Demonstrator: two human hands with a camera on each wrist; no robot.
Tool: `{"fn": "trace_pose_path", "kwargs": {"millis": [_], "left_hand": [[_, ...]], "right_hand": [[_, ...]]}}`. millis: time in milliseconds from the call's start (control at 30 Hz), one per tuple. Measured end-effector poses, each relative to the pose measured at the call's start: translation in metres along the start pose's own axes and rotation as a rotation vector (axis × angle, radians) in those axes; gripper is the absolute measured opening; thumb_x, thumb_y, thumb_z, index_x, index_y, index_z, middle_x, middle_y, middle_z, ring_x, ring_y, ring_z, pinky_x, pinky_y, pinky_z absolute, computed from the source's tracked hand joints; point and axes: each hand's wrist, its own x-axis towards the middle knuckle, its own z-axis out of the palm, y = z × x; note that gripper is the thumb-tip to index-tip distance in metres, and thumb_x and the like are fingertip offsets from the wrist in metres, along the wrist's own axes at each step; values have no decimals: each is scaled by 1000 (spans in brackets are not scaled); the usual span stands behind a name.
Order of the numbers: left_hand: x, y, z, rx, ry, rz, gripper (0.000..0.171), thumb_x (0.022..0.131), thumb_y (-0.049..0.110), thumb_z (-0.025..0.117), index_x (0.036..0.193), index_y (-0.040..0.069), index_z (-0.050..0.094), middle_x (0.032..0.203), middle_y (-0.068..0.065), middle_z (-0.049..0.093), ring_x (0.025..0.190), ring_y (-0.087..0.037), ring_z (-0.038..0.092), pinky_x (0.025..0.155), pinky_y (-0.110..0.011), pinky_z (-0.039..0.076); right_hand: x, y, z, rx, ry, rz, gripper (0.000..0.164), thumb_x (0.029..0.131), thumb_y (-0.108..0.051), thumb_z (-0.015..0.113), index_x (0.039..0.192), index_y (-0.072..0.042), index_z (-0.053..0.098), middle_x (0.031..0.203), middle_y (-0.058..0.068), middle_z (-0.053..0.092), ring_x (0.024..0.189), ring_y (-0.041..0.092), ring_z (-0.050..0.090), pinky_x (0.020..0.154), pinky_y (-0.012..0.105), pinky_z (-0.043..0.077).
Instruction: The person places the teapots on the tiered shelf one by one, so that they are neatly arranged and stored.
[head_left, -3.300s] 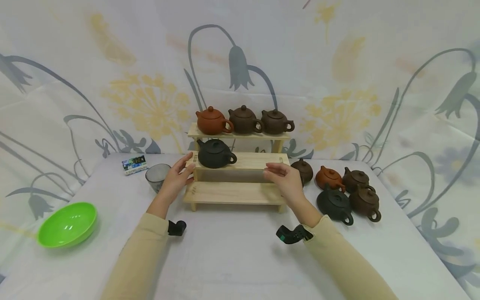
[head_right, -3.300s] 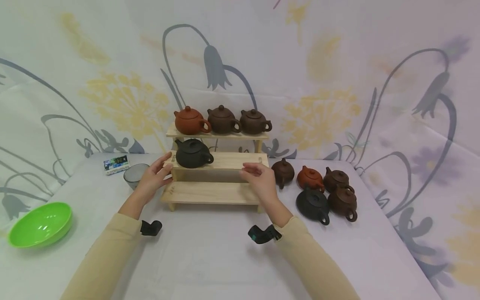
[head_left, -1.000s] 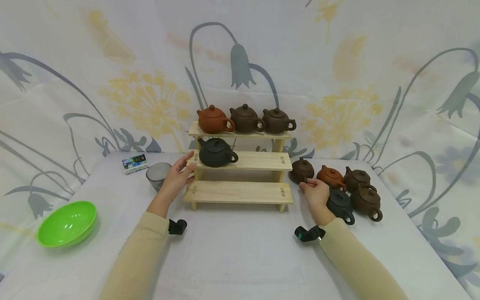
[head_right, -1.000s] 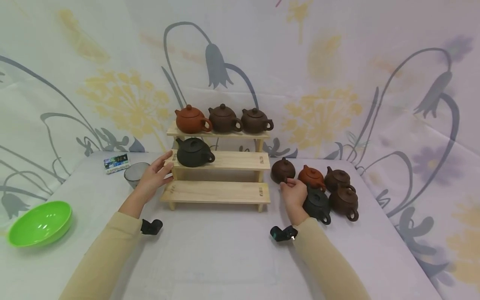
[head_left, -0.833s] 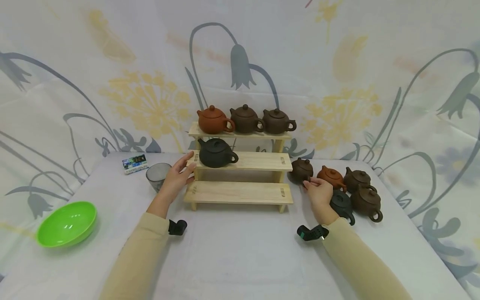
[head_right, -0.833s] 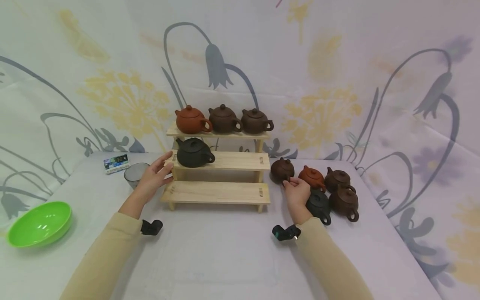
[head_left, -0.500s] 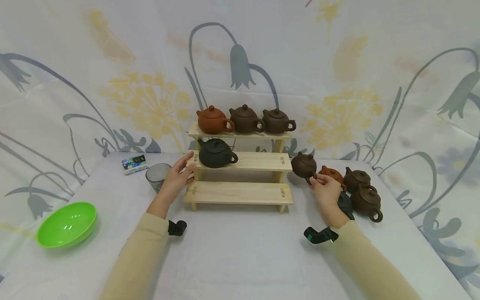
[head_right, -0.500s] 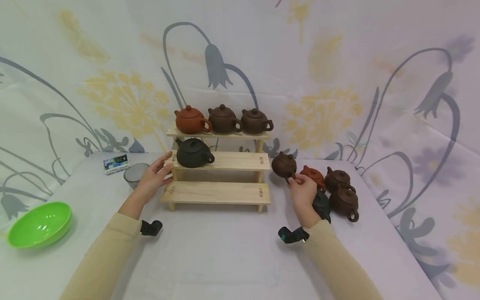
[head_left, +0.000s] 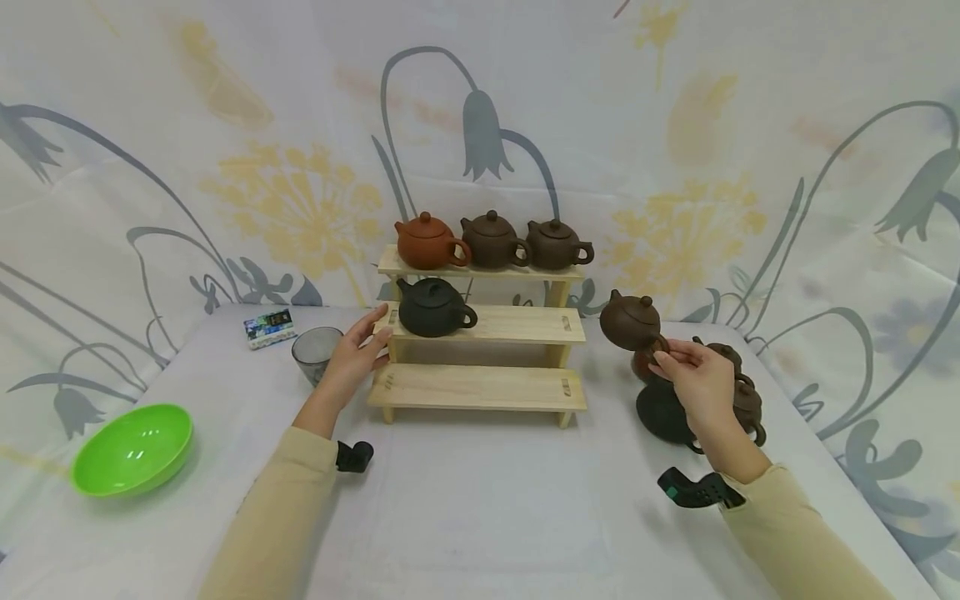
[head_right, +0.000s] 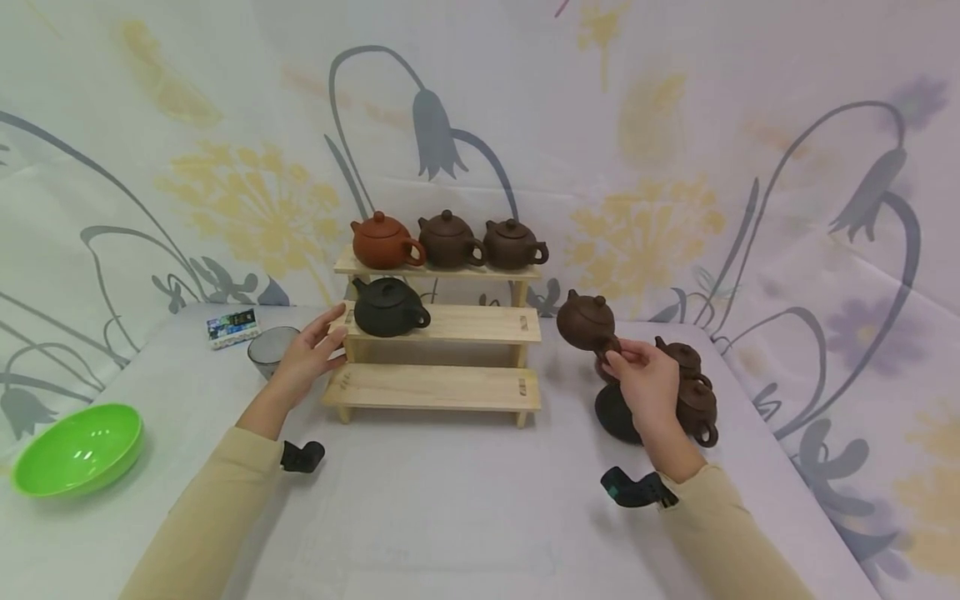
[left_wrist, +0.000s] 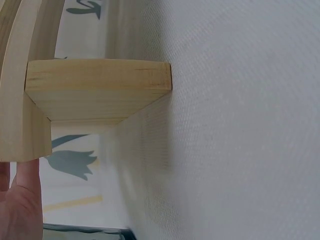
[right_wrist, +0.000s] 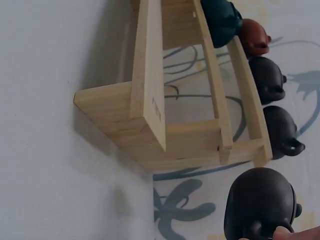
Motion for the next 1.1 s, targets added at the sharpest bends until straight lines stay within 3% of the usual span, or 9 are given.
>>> {"fn": "trace_pose_path", "kwargs": {"millis": [167,433,633,900,1100], "left_hand": [[0,0,0,15,4,4,55,97,27,49,148,20,28,153,-11,11,133,-29,28,100,-42,39],[0,0,0,19,-1,21,55,98,28,49,148,20,29,153,-12,14,131,-31,32,99,-41,41],[0,0,0,18,-5,24,55,98,27,49,148,19,28,153,-12,14,131,-31,32,99,-42,41],[-1,1,0,10,-3,19,55,98,26,49,148,19,28,153,-12,15,131,-30,32,99,-42,40],[-1,1,0,2,-1,15,54,98,25,48,148,18,28,153,-13,14,132,-31,31,100,-43,38]], "right_hand": [[-7,-7,-1,42,-54,-23,35,88,7,57,118,21,46,77,-7,60,72,0,62,71,22,54],[-16,-15,11,-64,-83,-81,33,89,6,58,117,20,50,86,-1,57,74,-2,60,72,21,54],[-18,-16,23,-42,-138,-156,31,87,9,58,115,22,51,85,0,58,74,-1,61,71,21,54],[-16,-22,43,-75,-198,-163,28,88,8,58,113,20,54,98,19,57,76,-1,60,73,22,54],[-13,-26,58,-62,-257,-188,28,87,11,58,113,20,55,96,24,55,75,-1,61,72,22,54]]}}
